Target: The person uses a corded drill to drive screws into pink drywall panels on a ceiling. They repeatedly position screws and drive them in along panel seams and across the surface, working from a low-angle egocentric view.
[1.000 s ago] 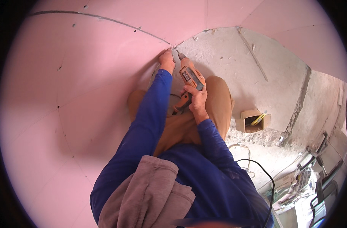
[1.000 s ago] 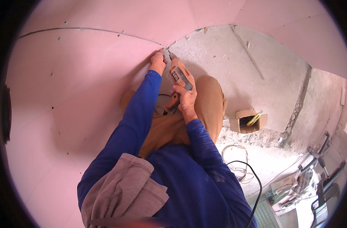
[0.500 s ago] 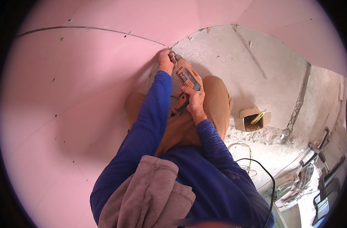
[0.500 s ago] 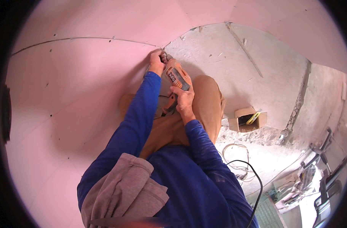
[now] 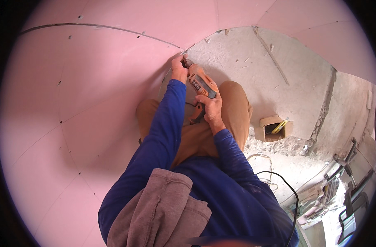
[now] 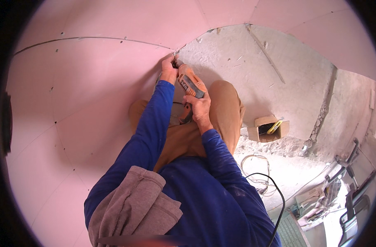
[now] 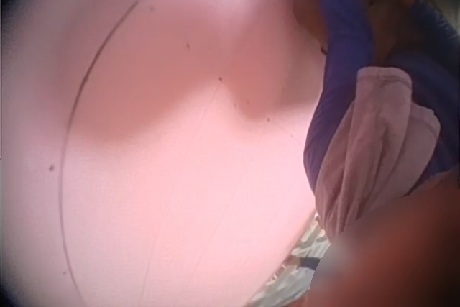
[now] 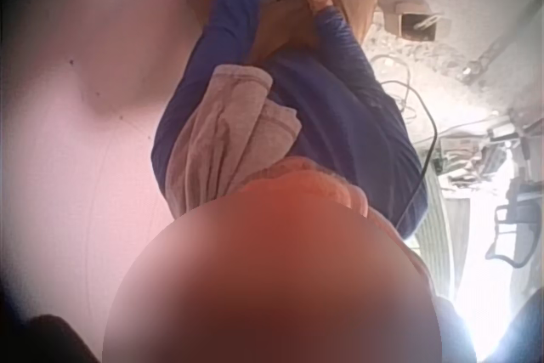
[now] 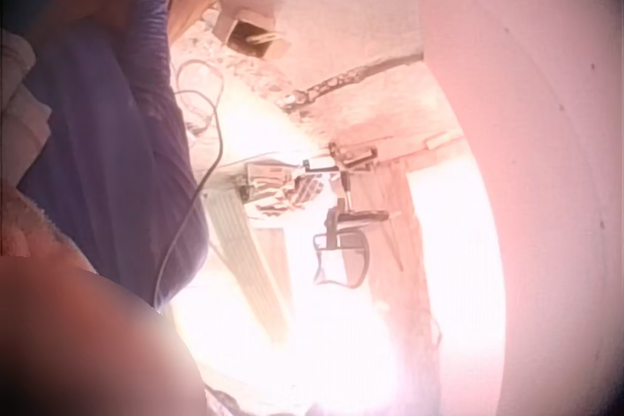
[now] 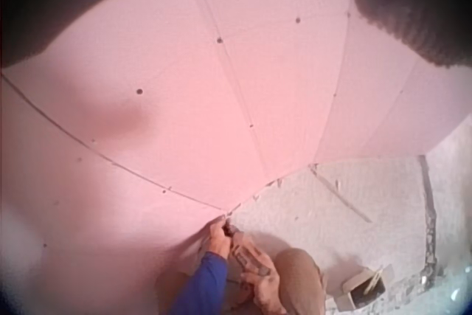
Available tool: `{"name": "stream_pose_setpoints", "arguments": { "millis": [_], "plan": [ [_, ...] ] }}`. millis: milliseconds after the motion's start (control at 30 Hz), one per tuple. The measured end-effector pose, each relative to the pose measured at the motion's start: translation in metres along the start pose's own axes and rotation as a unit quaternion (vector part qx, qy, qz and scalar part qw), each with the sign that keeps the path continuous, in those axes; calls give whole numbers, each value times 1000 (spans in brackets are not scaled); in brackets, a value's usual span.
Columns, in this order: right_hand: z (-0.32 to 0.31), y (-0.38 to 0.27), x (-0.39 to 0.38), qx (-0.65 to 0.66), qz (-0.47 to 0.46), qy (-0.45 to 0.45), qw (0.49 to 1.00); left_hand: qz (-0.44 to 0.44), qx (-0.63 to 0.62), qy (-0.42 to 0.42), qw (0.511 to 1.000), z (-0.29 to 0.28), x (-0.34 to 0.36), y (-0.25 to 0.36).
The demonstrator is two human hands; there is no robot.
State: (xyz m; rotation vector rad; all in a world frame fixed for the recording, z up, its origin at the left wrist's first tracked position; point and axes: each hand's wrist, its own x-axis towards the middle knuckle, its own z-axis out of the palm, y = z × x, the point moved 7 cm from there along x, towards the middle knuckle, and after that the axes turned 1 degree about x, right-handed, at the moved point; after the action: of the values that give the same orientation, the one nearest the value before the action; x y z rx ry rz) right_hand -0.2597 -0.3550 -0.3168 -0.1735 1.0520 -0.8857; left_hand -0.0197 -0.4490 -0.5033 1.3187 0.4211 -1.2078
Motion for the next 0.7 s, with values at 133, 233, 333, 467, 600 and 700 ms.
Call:
{"name": "stream_pose_setpoints", "arguments": {
  "millis": [133,233,333,467,600,700],
  "plan": [
    [0,0,-1,-6,-6,2,1000,-12,-5,21,1000,-2,-3,-5],
    [2,1,-1,-1,-17,-6,1000,-16,-7,12,1000,-3,-3,-6],
    [3,3,1,1,-25,-6,1000,-22,-6,13,1000,-3,-4,-5],
    [-1,7,3,-14,-31,12,999,7,1,6,1000,9,-12,0],
    [-1,10,4,0,-25,11,1000,9,11,36,999,15,-22,-2],
    [-1,11,5,5,-22,16,1000,-5,21,30,999,17,-23,-2]
  ]
}}
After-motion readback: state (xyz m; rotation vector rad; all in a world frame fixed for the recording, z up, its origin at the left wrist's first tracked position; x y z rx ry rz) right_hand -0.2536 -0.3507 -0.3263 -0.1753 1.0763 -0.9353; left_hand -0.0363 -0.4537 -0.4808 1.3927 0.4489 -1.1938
